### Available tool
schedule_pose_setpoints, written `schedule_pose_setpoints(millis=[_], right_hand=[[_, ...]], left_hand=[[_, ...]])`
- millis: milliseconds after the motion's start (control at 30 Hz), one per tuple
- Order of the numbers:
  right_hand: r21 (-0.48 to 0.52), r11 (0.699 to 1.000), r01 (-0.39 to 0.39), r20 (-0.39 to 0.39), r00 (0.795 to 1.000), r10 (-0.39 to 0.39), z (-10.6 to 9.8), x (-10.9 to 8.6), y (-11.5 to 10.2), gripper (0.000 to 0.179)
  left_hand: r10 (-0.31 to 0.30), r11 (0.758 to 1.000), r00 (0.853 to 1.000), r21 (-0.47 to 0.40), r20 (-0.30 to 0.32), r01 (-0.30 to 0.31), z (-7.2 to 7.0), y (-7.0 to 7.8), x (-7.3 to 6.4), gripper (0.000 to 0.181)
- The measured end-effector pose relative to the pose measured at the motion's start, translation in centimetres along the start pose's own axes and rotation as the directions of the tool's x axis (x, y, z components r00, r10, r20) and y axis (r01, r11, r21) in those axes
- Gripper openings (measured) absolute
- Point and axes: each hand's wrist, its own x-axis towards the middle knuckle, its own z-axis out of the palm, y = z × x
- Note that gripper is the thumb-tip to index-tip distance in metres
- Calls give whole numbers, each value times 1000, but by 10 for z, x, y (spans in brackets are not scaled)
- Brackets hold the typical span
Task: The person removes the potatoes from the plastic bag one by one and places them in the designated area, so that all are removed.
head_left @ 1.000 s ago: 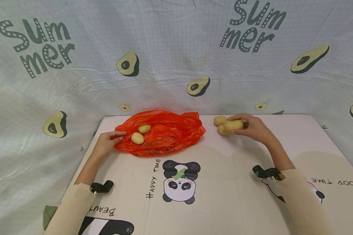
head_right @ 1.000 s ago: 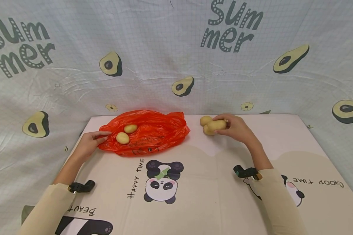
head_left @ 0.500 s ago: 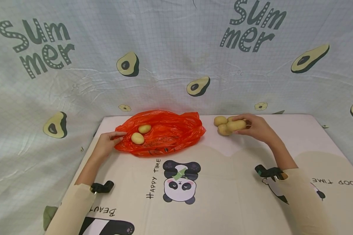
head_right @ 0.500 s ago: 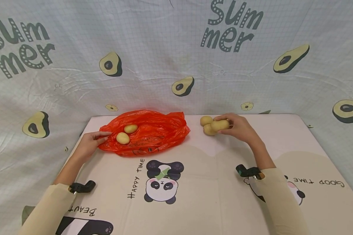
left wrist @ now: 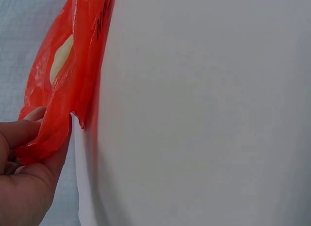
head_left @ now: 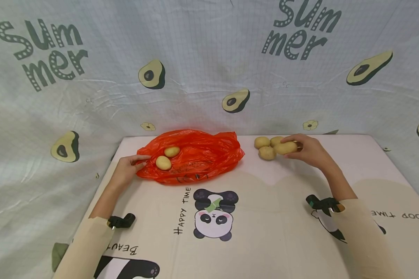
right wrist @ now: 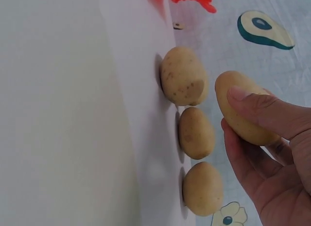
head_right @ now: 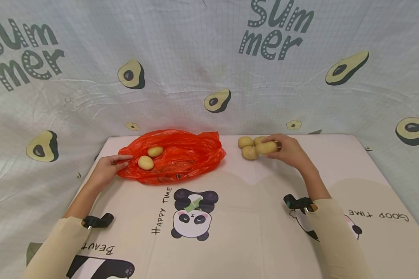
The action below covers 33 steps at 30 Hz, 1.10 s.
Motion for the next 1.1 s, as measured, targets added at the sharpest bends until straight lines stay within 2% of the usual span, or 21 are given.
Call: schedule_pose_setpoints(millis=[500, 1100], right_hand=[[-14, 999, -50, -17, 999, 50, -2, -1, 10, 48], [23, 999, -42, 29, 999, 41, 6, -1, 23, 46]], left_hand=[[-11, 1000, 1000, -5, -6, 11, 0, -1, 1, 32], [-16, 1000, 1000, -15, -2, 16, 0, 0, 1, 32]])
